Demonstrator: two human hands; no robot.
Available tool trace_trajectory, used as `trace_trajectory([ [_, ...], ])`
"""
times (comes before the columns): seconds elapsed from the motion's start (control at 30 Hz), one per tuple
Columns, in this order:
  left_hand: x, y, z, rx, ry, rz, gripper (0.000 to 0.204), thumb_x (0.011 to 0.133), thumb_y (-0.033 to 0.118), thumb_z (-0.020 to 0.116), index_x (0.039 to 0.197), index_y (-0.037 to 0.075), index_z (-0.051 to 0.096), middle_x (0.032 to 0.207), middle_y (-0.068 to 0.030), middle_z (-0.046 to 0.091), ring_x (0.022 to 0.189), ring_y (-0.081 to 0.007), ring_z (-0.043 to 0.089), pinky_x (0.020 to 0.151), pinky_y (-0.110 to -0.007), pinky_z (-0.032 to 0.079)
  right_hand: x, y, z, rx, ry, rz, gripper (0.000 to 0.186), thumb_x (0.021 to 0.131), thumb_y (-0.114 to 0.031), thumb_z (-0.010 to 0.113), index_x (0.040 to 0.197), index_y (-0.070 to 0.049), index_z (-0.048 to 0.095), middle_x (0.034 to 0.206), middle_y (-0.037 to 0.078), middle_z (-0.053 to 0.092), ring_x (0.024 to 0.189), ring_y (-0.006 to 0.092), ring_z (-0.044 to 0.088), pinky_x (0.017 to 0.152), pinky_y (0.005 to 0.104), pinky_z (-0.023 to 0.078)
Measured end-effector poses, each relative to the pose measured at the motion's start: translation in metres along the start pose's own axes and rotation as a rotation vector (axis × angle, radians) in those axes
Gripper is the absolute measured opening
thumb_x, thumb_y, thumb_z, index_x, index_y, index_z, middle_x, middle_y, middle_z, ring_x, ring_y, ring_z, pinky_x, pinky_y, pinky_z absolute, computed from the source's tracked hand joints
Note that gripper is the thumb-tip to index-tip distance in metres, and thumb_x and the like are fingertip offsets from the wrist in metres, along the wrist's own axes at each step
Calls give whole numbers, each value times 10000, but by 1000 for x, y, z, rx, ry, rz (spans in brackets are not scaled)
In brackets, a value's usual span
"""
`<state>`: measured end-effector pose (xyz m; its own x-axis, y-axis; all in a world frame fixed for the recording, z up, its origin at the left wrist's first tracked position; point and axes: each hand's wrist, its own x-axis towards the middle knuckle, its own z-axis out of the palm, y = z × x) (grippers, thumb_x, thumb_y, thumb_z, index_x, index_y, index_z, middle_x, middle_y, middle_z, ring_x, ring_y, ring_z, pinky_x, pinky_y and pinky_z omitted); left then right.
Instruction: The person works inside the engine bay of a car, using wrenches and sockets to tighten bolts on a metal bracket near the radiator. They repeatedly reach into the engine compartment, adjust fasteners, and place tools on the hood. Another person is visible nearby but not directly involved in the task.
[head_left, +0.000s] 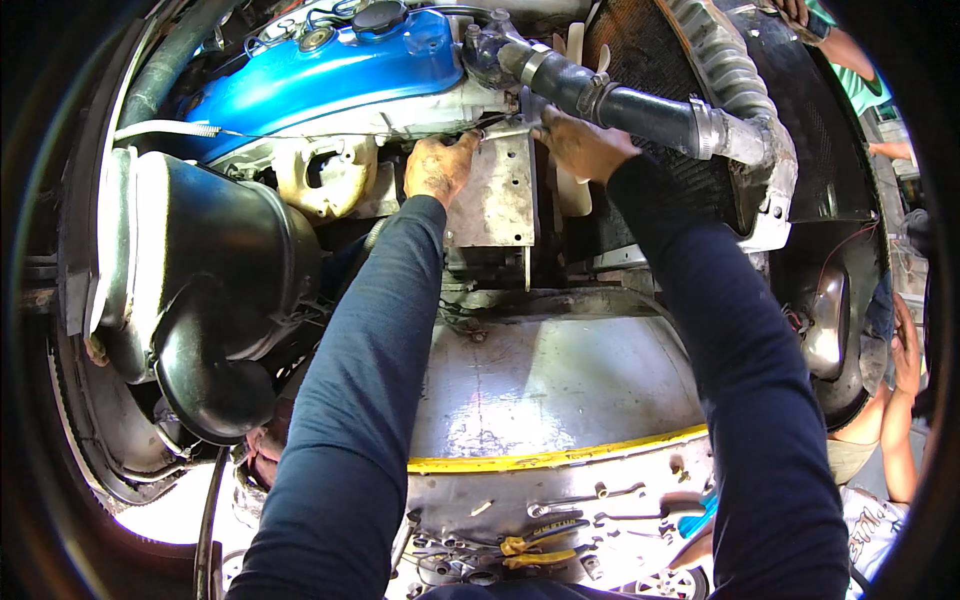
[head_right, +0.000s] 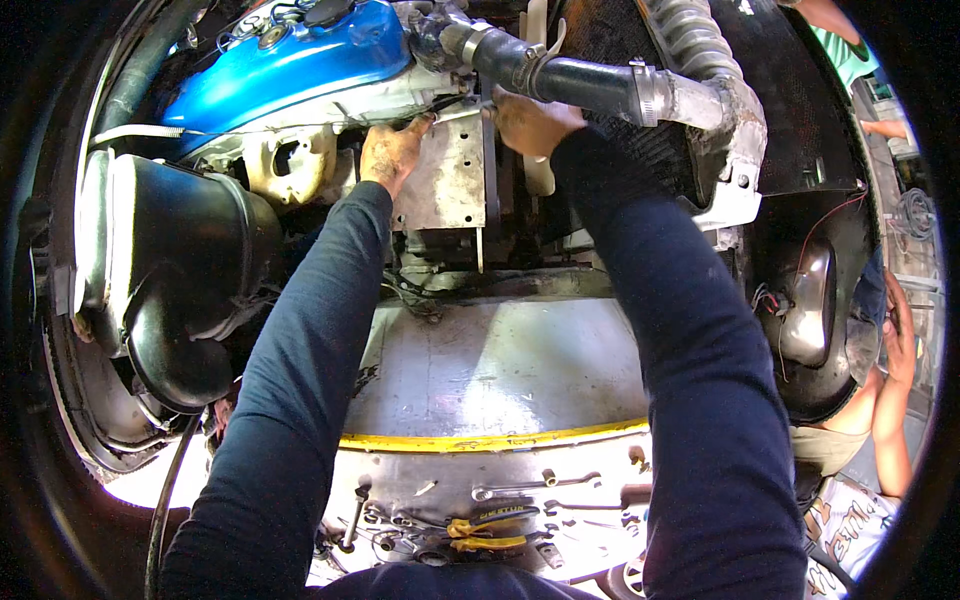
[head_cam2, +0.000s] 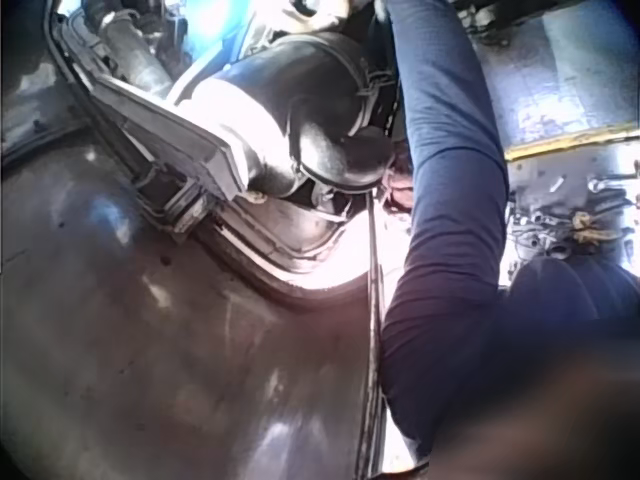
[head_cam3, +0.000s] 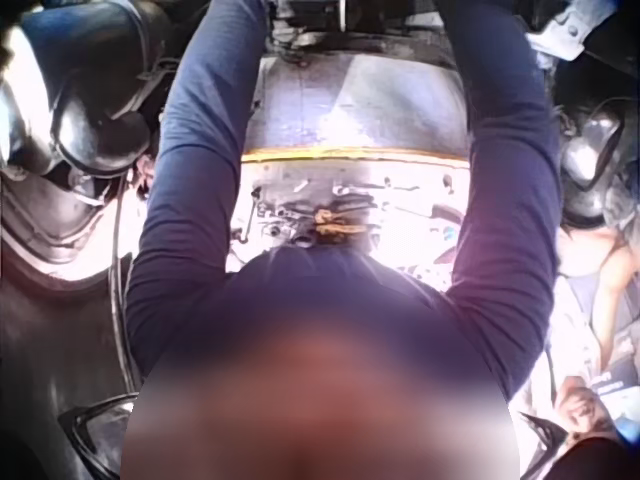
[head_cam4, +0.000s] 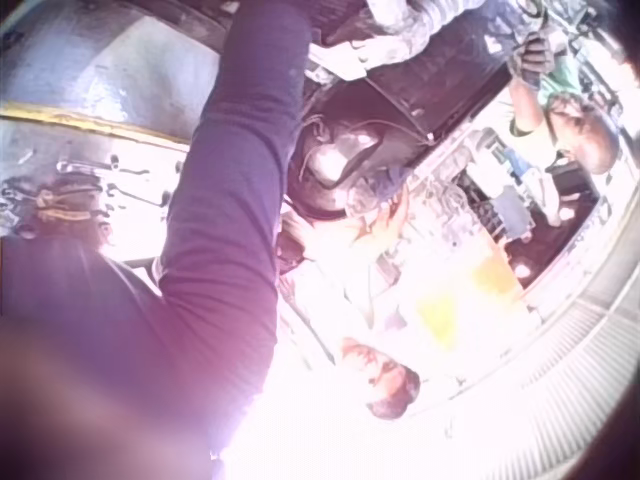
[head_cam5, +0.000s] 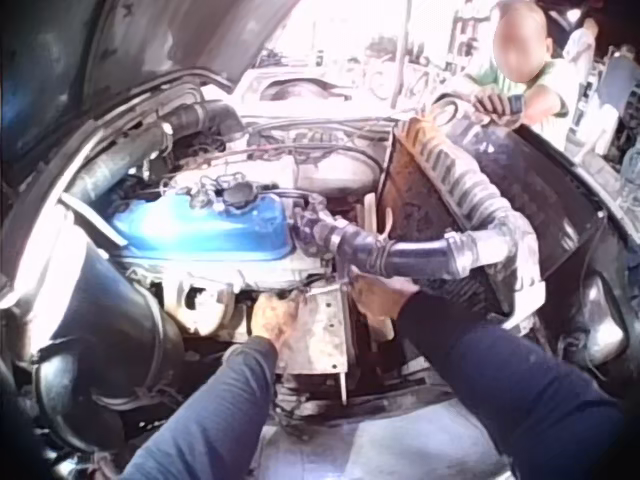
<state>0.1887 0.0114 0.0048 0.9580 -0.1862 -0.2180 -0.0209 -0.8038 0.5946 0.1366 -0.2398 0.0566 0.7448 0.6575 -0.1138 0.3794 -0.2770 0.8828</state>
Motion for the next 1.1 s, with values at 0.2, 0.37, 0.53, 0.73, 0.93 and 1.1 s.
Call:
trace_trajectory([
  [0.2, -9, 14, -12, -258, 6, -153, 602, 937, 459, 686, 1118, -114, 695, 1118, -291, 717, 1008, -347, 697, 903, -392, 503, 5, 3, 21, -277, -144, -375, 551, 1077, -260, 416, 1574, -25, 373, 1123, 80, 606, 1132, 237, 540, 993, 337, 440],
  [0.37, 9, -2, 4, -230, 26, -53, 590, 941, 488, 644, 1226, -26, 695, 1202, -282, 694, 1122, -379, 673, 980, -406, 497, 17, 17, -17, 518, -367, -68, 497, 1096, -261, 383, 1546, -53, 410, 1072, 88, 635, 1053, 266, 637, 932, 423, 503],
  [0.53, 12, -6, 6, -87, 40, 60, 649, 926, 554, 618, 1233, -11, 698, 1282, -276, 662, 1205, -405, 641, 1032, -429, 488, 12, 12, -69, 795, -318, 512, 406, 1012, -407, 509, 1205, -122, 724, 1107, 133, 741, 1001, 323, 722, 846, 500, 564],
  [0.73, 6, 4, -5, -62, -18, 27, 539, 985, 528, 533, 1230, 87, 722, 1282, -278, 654, 1200, -438, 626, 1032, -463, 484, -1, -18, -84, 1117, -269, 822, 472, 962, -516, 557, 928, -86, 748, 907, 191, 744, 862, 388, 724, 740, 509, 573],
  [0.93, 18, -12, 3, -47, -19, 104, 427, 988, 343, 518, 1273, 55, 651, 1073, -270, 696, 1017, -397, 678, 892, -449, 518, 9, -38, -103, 1117, -298, 905, 338, 905, -381, 582, 931, -101, 769, 937, 171, 752, 889, 377, 728, 746, 513, 569],
  [1.1, 15, -17, 14, 171, 66, 330, 330, 1037, 171, 493, 1306, 188, 685, 893, -213, 724, 773, -347, 718, 732, -473, 547, 7, -54, -106, 1118, -230, 1012, 258, 875, -322, 597, 847, -106, 734, 904, 141, 747, 878, 363, 722, 743, 481, 561],
])
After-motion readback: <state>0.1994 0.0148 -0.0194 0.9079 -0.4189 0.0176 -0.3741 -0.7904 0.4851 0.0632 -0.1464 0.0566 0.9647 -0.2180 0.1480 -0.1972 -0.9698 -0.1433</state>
